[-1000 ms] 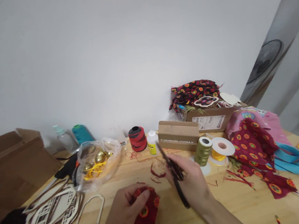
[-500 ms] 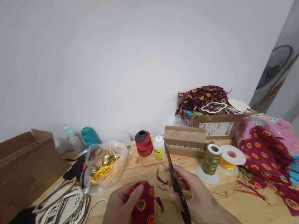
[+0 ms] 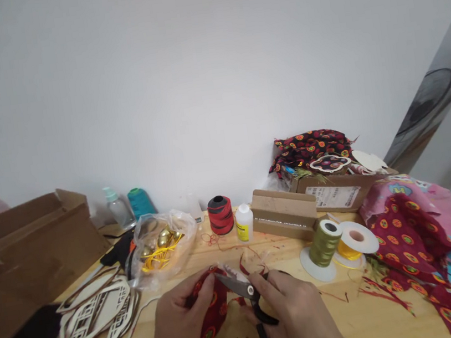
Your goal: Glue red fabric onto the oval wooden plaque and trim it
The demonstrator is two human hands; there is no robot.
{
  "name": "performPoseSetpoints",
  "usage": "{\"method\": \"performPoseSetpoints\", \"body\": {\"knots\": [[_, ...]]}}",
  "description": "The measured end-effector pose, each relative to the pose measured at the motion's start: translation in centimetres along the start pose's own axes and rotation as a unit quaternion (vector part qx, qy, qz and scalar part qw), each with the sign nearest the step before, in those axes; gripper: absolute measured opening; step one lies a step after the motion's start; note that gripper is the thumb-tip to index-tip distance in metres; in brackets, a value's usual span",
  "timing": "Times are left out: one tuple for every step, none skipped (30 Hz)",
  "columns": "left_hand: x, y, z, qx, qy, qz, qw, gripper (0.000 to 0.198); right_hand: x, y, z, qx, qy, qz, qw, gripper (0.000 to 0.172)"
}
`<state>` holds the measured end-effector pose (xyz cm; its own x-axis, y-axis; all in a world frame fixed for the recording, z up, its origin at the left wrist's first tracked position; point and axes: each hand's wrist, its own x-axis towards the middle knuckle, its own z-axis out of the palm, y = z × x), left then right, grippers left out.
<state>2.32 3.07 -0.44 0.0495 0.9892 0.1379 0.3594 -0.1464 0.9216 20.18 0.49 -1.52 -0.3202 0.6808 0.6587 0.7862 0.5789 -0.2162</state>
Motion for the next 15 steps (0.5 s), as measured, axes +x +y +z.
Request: {"method": "performPoseSetpoints", "body": {"knots": [[-0.03,-0.01,0.01,0.014,0.007,0.006,1.000,0.027,-0.04,-0.19,0.10,-0.016,0.007,-0.010,1.000,0.022],[-0.05,-0.03,0.01,0.026,0.012,0.010,1.000,0.028,-0.07,-0.36,0.19,-0.029,0.011,-0.016,0.999,0.021],[-0.08,-0.06,0.01,0.037,0.017,0.014,0.999,0.029,-0.10,-0.51,0.26,-0.039,0.013,-0.018,0.999,0.021],[-0.11,-0.09,0.00,0.046,0.021,0.019,0.999,0.029,-0.11,-0.65,0.32,-0.047,0.015,-0.020,0.999,0.021],[-0.13,-0.12,-0.01,0.051,0.022,0.025,0.998,0.030,-0.13,-0.76,0.36,-0.053,0.015,-0.022,0.998,0.022],[-0.15,-0.16,-0.03,0.055,0.024,0.033,0.998,0.030,-0.15,-0.85,0.39,-0.059,0.013,-0.022,0.998,0.022],[-0.17,-0.18,-0.04,0.059,0.026,0.042,0.997,0.030,-0.18,-0.92,0.43,-0.062,0.010,-0.022,0.998,0.021],[-0.19,-0.20,-0.04,0.062,0.029,0.052,0.996,0.030,-0.24,-0.96,0.48,-0.064,0.004,-0.019,0.998,0.021],[-0.20,-0.21,-0.04,0.067,0.031,0.062,0.995,0.029,-0.32,-0.97,0.54,-0.064,-0.003,-0.015,0.998,0.020],[-0.21,-0.22,-0.04,0.071,0.035,0.071,0.994,0.028,-0.43,-0.95,0.62,-0.063,-0.009,-0.010,0.998,0.019],[-0.21,-0.23,-0.02,0.077,0.038,0.078,0.993,0.028,-0.55,-0.91,0.70,-0.061,-0.015,-0.004,0.998,0.018],[-0.21,-0.23,-0.01,0.081,0.042,0.083,0.992,0.027,-0.67,-0.87,0.79,-0.058,-0.023,0.002,0.998,0.018],[-0.21,-0.22,0.00,0.085,0.043,0.085,0.992,0.027,-0.78,-0.82,0.87,-0.055,-0.031,0.008,0.998,0.018],[-0.20,-0.22,0.01,0.087,0.044,0.085,0.992,0.028,-0.88,-0.77,0.93,-0.052,-0.038,0.015,0.998,0.019],[-0.20,-0.21,0.02,0.086,0.046,0.084,0.992,0.028,-0.96,-0.73,0.97,-0.049,-0.045,0.021,0.998,0.019]]}}
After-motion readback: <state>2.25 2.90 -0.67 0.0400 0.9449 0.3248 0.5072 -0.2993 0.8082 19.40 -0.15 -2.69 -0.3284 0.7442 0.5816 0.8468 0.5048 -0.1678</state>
